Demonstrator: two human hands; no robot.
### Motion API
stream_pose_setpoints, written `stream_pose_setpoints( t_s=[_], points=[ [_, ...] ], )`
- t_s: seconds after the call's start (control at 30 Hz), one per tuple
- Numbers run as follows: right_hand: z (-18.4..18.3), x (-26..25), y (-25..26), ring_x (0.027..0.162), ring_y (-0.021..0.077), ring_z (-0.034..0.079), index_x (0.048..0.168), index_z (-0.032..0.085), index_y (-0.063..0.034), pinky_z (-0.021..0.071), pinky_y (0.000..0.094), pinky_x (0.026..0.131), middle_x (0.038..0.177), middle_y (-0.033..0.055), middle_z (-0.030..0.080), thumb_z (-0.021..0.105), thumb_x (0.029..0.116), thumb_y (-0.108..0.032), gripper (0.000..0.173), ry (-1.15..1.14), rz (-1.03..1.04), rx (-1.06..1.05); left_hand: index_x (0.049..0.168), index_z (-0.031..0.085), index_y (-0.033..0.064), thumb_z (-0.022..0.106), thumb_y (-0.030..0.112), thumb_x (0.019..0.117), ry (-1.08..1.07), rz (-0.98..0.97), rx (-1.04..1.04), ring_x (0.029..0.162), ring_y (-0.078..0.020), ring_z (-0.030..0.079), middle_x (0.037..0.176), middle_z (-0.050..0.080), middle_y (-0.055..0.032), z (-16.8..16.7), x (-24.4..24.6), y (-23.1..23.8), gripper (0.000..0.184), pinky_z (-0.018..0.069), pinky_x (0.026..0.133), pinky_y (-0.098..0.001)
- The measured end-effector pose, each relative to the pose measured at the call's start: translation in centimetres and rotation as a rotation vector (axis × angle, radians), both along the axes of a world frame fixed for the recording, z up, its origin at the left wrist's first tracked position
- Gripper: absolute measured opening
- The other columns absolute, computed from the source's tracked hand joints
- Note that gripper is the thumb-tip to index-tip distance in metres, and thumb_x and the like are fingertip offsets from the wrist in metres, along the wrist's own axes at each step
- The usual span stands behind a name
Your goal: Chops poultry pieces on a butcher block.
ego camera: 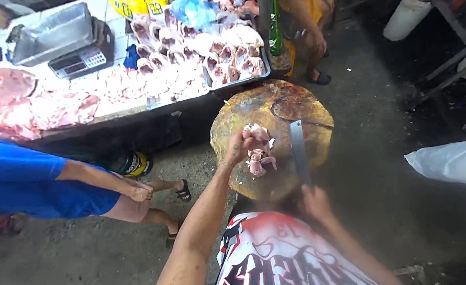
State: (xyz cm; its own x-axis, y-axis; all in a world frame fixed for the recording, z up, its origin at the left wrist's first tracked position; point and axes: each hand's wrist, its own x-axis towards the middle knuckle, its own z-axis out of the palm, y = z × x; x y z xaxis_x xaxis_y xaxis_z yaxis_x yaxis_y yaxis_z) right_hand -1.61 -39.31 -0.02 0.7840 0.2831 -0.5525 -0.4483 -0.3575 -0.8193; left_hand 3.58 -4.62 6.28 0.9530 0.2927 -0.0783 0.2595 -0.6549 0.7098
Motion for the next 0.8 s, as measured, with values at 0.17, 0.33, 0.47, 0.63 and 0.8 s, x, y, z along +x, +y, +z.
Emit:
stream_pose_setpoints(
  t_s=[0.17, 0.33, 0.47, 0.63, 0.8],
  points=[
    [1.4, 0.4, 2.5, 0.065, 0.0188, 0.064, 0.116, 0.068, -0.0054, 0.0570, 0.0424, 0.067, 0.077, 0.0075, 0.066, 0.053, 0.1043, -0.046, 0.045, -0.139, 0.420, -0.130, 0.126, 0.061, -0.0040, 0.056, 0.020, 0.1033, -0.277, 0.450, -0.143, 0.100, -0.0242, 0.072, 0.110, 0.072, -0.0181, 0.7, -4.7, 7.4, 0.034, 0.0586, 0.093, -0.0481],
    [1.2, 0.8, 8.2, 0.083, 0.0243, 0.065, 0.108, 0.067, -0.0047, 0.0538, 0.0478, 0.081, 0.088, 0.0115, 0.065, 0.051, 0.1045, -0.049, 0.047, -0.044, 0.651, -0.236, 0.122, 0.063, -0.0034, 0.057, 0.021, 0.1028, -0.261, 0.668, -0.247, 0.094, -0.0210, 0.072, 0.105, 0.072, -0.0164, -1.1, -7.9, 12.0, 0.031, 0.0590, 0.088, -0.0458],
    [1.2, 2.5, 9.6, 0.088, 0.0287, 0.068, 0.114, 0.067, -0.0015, 0.0549, 0.0508, 0.085, 0.094, 0.0161, 0.068, 0.050, 0.1059, -0.048, 0.050, -0.113, 0.530, -0.386, 0.119, 0.063, -0.0034, 0.055, 0.018, 0.1038, -0.252, 0.752, -0.449, 0.087, -0.0190, 0.071, 0.100, 0.072, -0.0141, -3.6, -8.5, 11.8, 0.027, 0.0607, 0.082, -0.0430],
    [2.3, 3.2, 10.0, 0.093, 0.0312, 0.069, 0.116, 0.065, -0.0011, 0.0547, 0.0522, 0.088, 0.095, 0.0173, 0.069, 0.048, 0.1053, -0.052, 0.055, -0.203, 0.536, -0.509, 0.113, 0.065, -0.0014, 0.056, 0.017, 0.1022, -0.242, 0.734, -0.504, 0.084, -0.0159, 0.071, 0.094, 0.072, -0.0109, -5.9, -8.0, 10.6, 0.022, 0.0607, 0.080, -0.0401],
    [0.7, 3.6, 12.0, 0.072, 0.0229, 0.064, 0.108, 0.066, -0.0041, 0.0552, 0.0457, 0.071, 0.082, 0.0106, 0.063, 0.050, 0.1051, -0.051, 0.050, -0.078, 0.545, -0.378, 0.118, 0.064, 0.0035, 0.055, 0.024, 0.1043, -0.195, 0.659, -0.507, 0.081, -0.0171, 0.071, 0.096, 0.072, -0.0102, -5.9, -9.6, 10.7, 0.026, 0.0607, 0.076, -0.0421]
  ],
)
